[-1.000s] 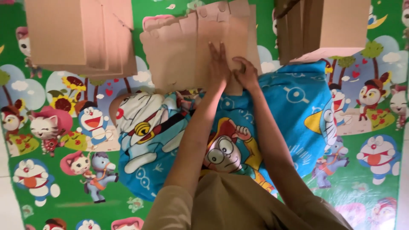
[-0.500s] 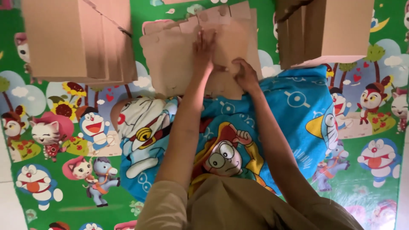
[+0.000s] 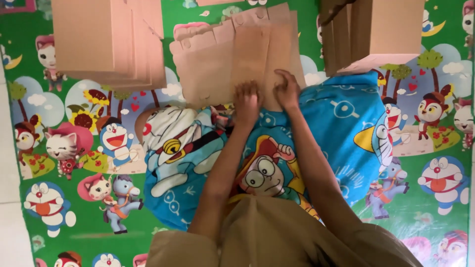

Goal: Folding flat cardboard sheets into boxes and stacking them on the floor.

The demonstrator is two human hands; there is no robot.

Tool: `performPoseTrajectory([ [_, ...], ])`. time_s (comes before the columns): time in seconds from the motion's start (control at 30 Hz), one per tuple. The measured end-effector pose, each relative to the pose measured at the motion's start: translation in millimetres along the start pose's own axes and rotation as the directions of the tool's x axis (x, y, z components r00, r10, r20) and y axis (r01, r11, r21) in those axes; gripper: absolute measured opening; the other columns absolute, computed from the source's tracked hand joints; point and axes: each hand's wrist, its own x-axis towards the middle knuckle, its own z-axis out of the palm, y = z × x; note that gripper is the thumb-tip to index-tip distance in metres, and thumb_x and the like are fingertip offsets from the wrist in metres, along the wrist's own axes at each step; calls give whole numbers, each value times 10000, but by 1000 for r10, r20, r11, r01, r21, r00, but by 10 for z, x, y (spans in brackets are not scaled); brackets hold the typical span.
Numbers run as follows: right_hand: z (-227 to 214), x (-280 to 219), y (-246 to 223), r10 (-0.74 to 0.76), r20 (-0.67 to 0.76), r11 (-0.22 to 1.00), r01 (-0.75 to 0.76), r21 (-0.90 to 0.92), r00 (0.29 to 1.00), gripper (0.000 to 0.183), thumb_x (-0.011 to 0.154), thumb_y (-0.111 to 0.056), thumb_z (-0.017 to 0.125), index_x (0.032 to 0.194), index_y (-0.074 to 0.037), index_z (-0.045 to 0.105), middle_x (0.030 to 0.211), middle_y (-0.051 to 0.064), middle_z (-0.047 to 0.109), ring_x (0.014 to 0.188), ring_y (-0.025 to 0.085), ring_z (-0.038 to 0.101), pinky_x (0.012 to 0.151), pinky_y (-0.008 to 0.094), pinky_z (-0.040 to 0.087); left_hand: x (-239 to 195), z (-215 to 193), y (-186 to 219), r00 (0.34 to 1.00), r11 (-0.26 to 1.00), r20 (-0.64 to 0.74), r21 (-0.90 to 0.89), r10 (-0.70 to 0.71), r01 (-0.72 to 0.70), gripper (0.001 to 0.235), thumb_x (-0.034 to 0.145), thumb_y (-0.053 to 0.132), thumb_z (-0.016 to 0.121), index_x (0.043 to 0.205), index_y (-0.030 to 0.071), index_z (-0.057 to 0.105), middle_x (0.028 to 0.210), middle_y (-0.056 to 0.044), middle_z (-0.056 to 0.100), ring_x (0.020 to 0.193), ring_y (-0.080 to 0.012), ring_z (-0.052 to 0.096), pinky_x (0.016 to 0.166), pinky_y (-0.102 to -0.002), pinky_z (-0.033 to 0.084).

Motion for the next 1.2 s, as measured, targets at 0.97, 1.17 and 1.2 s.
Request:
performPoseTrajectory([
  [0.97,-908,-19,-1089,-270,-202,953,233,-193,941,522,965,100,607,1438,159,396,1202,511,612,1074,675,619,949,783,439,462,-470,-312,877,784,54,-477,478,-398,1060,696,304,993,1577,140,425,1649,-256,313,1538,-507,242,1297,-592,182],
  [1.17,-921,231,10,61,-65,997,-57,61,996,383,945,-94,663,1223,-335,770,1204,-35,743,1118,223,702,1005,400,522,553,-153,-287,845,762,-12,-428,534,-487,671,920,611,698,1403,157,599,1443,-207,551,1404,-427,482,1197,-616,299],
  [1.2,-926,277,75,62,-65,996,-58,60,996,383,945,-94,663,1223,-335,770,1204,-35,743,1118,223,702,1005,400,522,621,-223,-301,845,761,-11,-428,534,-487,671,920,611,698,1403,157,599,1443,-207,551,1404,-427,482,1197,-616,299],
])
